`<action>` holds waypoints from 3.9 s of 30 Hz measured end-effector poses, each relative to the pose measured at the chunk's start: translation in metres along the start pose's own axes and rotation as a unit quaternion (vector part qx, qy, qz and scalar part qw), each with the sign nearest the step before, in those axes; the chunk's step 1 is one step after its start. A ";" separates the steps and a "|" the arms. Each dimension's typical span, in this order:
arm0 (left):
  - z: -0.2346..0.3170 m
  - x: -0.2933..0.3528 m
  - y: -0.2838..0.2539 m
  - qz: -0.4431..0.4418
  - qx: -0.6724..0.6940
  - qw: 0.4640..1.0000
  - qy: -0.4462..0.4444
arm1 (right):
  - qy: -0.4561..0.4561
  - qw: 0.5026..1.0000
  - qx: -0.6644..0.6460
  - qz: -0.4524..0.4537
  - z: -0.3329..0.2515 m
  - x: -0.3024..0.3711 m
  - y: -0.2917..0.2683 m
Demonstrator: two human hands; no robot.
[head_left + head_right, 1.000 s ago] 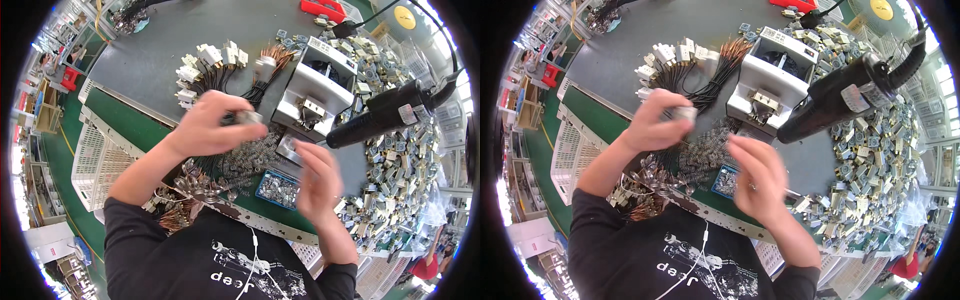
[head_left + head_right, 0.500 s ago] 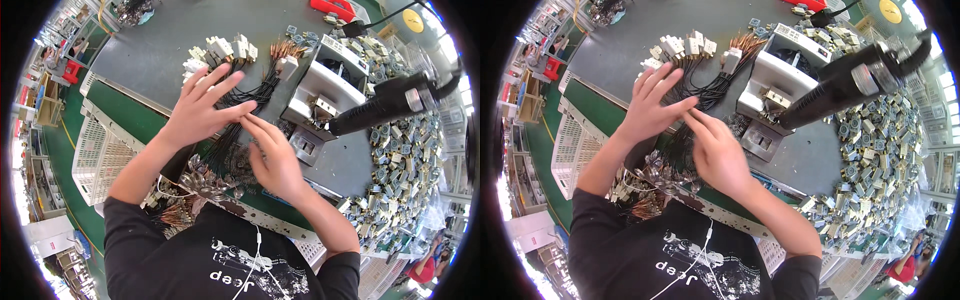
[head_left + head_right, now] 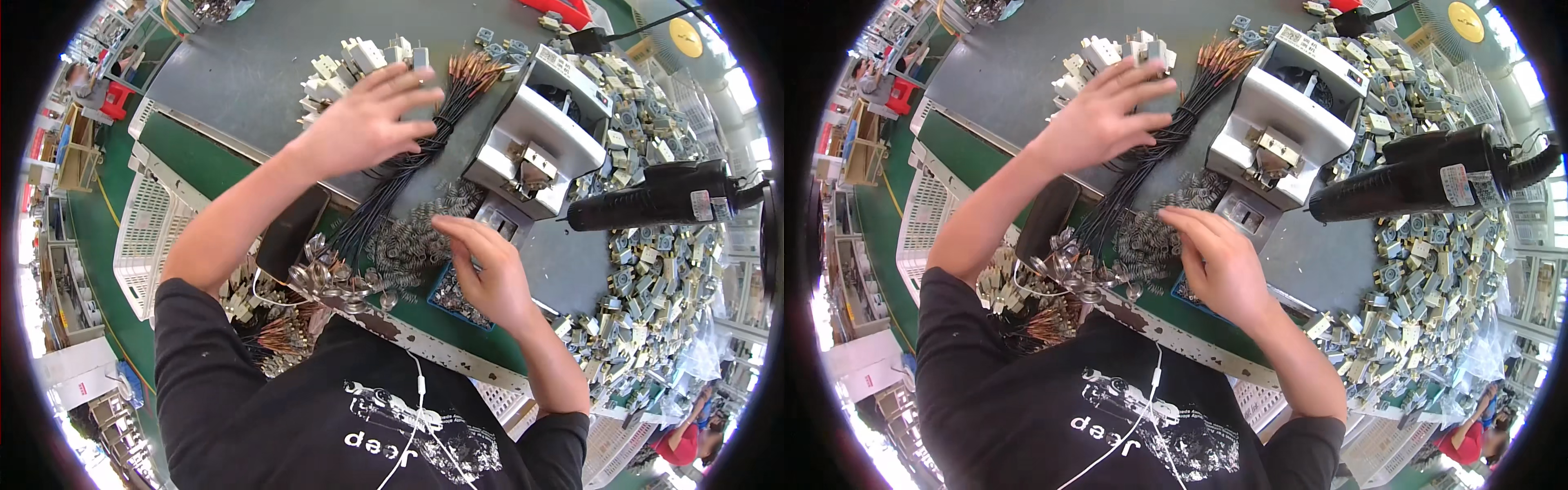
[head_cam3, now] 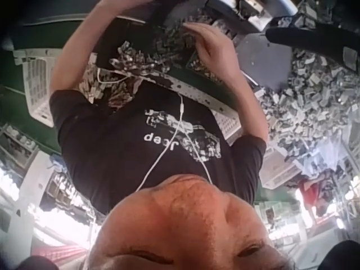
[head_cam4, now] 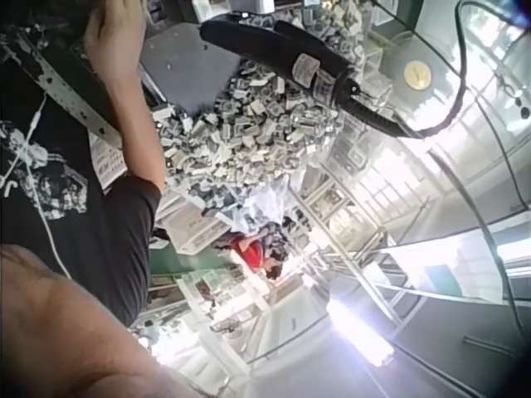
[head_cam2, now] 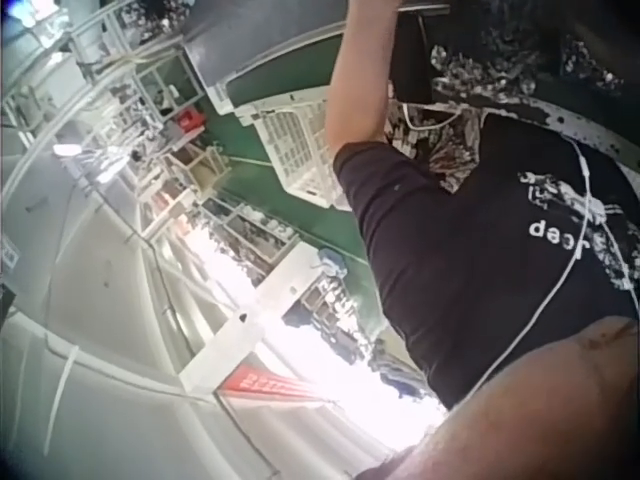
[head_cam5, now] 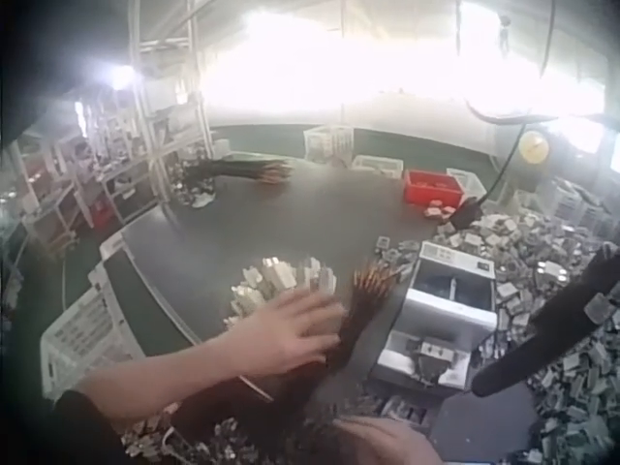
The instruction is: Assembling electronic modules by connecting wire harnesses and securing them with an electric screwdriver.
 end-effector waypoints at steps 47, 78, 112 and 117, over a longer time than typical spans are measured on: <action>0.034 -0.013 0.014 -0.033 0.383 0.906 -0.178 | 0.244 0.950 -0.103 0.164 0.054 0.063 -0.068; 0.016 0.055 -0.024 -0.261 0.334 0.875 -0.234 | -0.013 0.937 0.305 0.169 0.020 0.044 -0.026; 0.031 0.021 -0.015 -0.155 0.325 0.924 -0.126 | 0.402 0.807 -0.409 -0.141 0.009 0.030 0.033; 0.013 0.002 0.027 -0.104 0.179 0.975 -0.077 | 0.346 0.882 -0.290 -0.134 0.018 0.023 -0.009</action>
Point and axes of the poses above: each hand's wrist, its own x-axis away from the middle knuckle, its own y-axis out of the palm, z = x × y, the point moved 6 cm from there along -x, towards the middle knuckle, and after that the axes turned 4 degrees about y, right-handed, at the moved point
